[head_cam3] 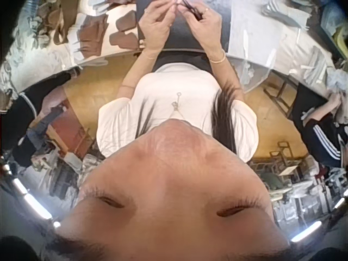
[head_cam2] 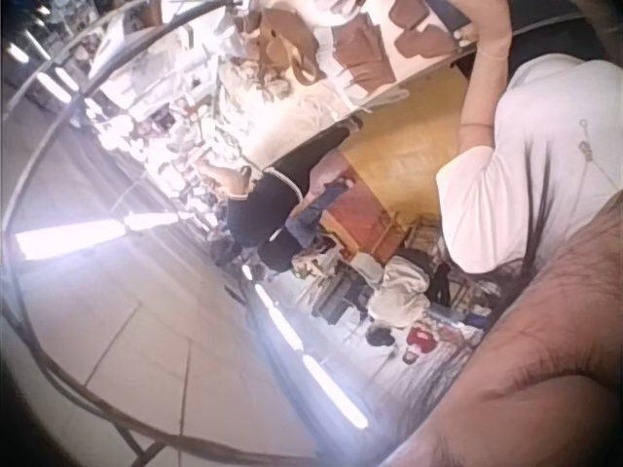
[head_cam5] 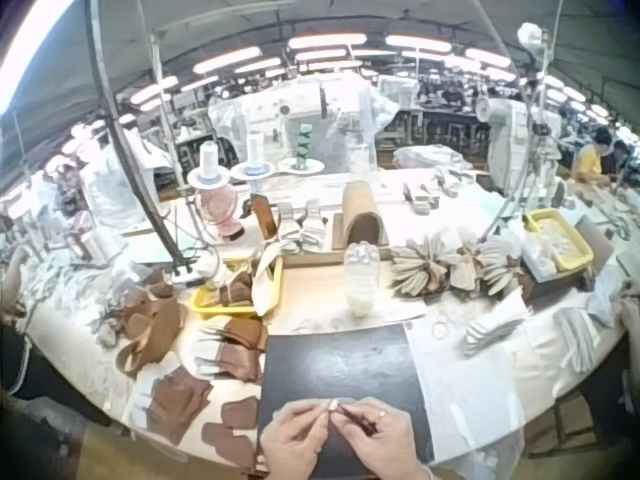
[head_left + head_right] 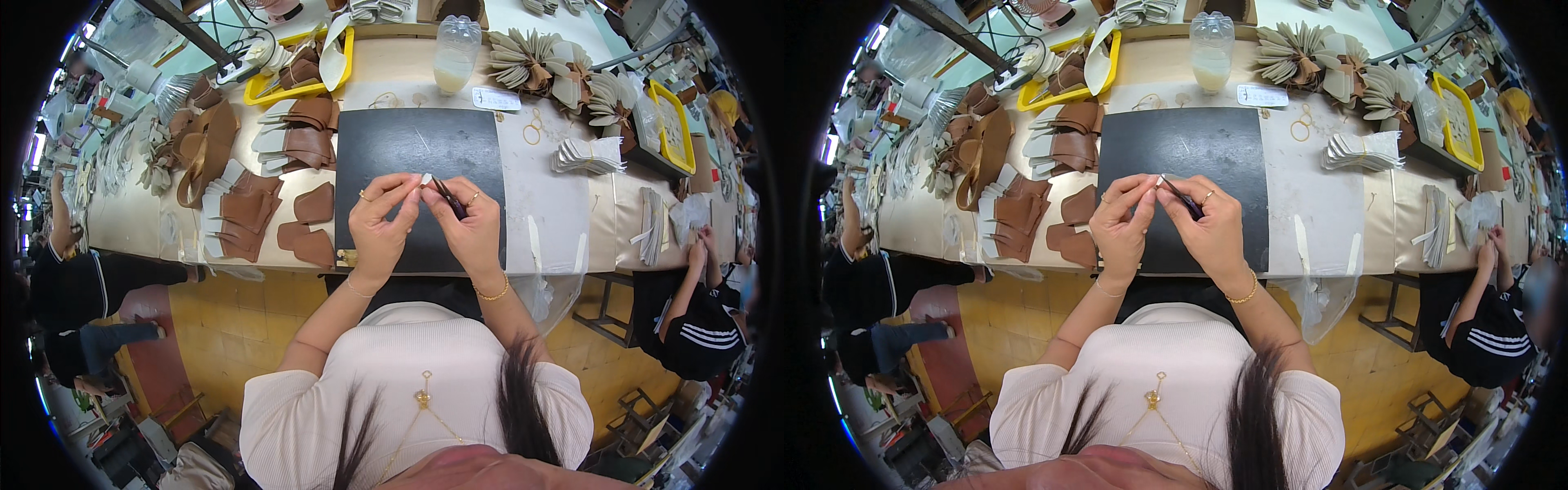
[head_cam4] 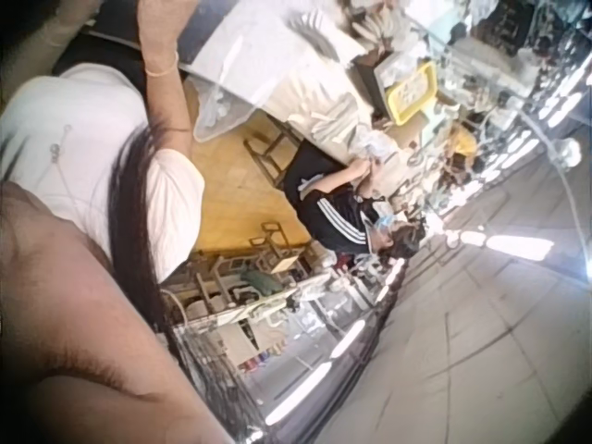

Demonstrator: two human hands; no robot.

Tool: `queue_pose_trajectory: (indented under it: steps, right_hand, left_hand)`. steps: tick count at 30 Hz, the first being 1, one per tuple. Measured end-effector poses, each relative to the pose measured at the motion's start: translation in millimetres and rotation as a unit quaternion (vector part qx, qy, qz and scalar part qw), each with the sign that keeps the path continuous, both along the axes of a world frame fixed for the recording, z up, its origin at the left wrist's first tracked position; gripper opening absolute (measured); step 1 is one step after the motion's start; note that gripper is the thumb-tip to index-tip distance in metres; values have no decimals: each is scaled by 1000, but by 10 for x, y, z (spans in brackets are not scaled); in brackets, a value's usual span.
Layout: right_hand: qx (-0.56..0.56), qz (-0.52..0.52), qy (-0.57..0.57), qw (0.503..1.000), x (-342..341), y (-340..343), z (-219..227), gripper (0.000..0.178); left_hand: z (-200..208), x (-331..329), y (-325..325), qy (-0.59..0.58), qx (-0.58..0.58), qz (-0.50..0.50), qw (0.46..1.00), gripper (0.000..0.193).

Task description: The person assembles leather goods by hand. They fold and align white fabric pieces, then apply adhesive to brown leather pieces and press them together. The person uses a small knife to trim excess material and handles multiple leather components on a workbench.

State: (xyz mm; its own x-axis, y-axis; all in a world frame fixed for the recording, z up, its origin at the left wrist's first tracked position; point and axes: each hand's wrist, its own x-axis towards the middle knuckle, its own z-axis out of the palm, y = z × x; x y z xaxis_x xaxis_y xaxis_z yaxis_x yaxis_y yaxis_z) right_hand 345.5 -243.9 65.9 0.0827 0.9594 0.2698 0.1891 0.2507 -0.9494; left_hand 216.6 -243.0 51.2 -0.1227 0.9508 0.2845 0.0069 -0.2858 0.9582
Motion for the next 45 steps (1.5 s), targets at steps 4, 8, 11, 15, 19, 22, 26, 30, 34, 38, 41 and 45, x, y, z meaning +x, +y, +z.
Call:
queue_pose_trajectory:
  steps: [4, 8, 11, 15, 19, 22, 26, 30, 34, 38, 41, 45]
  right_hand:
    - [8, -14, -24, 1000, -11, -3, -11, 7]
    - [12, -5, -42, 999, 18, -9, -69, 5]
    - [-30, 21, 6, 999, 46, -21, -114, 7]
    - [-34, 37, 29, 998, 45, -20, -170, 10]
    - [-84, 36, 54, 994, 52, 14, -199, 16]
    - [-144, 52, 94, 984, 114, 42, -188, 17]
    - [-69, 19, -22, 997, 164, 51, -166, 12]
    - [-25, -51, -22, 998, 144, -17, -170, 6]
    - [-20, -91, 36, 995, 313, -119, -162, 9]
    - [-38, -157, 38, 986, 632, -337, -167, 8]
    - [-53, -270, -23, 961, 992, -598, -261, 7]
    - [-33, -413, -32, 909, 1611, -1077, -701, 13]
  left_hand:
    - [6, 33, 7, 59, 65, 16, 996, 18]
    - [-14, -45, -8, -33, -51, -33, 998, 15]
    - [-75, -111, 90, -256, -149, -98, 950, 12]
    - [-109, -112, 89, -198, -123, -88, 969, 12]
    - [-41, -102, 27, -68, -73, -75, 992, 11]
    - [0, -119, 13, -9, -60, -73, 995, 11]
    - [-37, -132, 25, -53, -79, -72, 993, 10]
    - [-114, -126, 111, -166, -84, -28, 982, 8]
    - [-132, -313, 346, -356, -85, -30, 930, 9]
    - [-140, -459, 483, -384, -65, -18, 921, 10]
    - [-92, -587, 609, -424, -55, -39, 903, 10]
    - [83, -876, 744, -388, -59, -55, 918, 17]
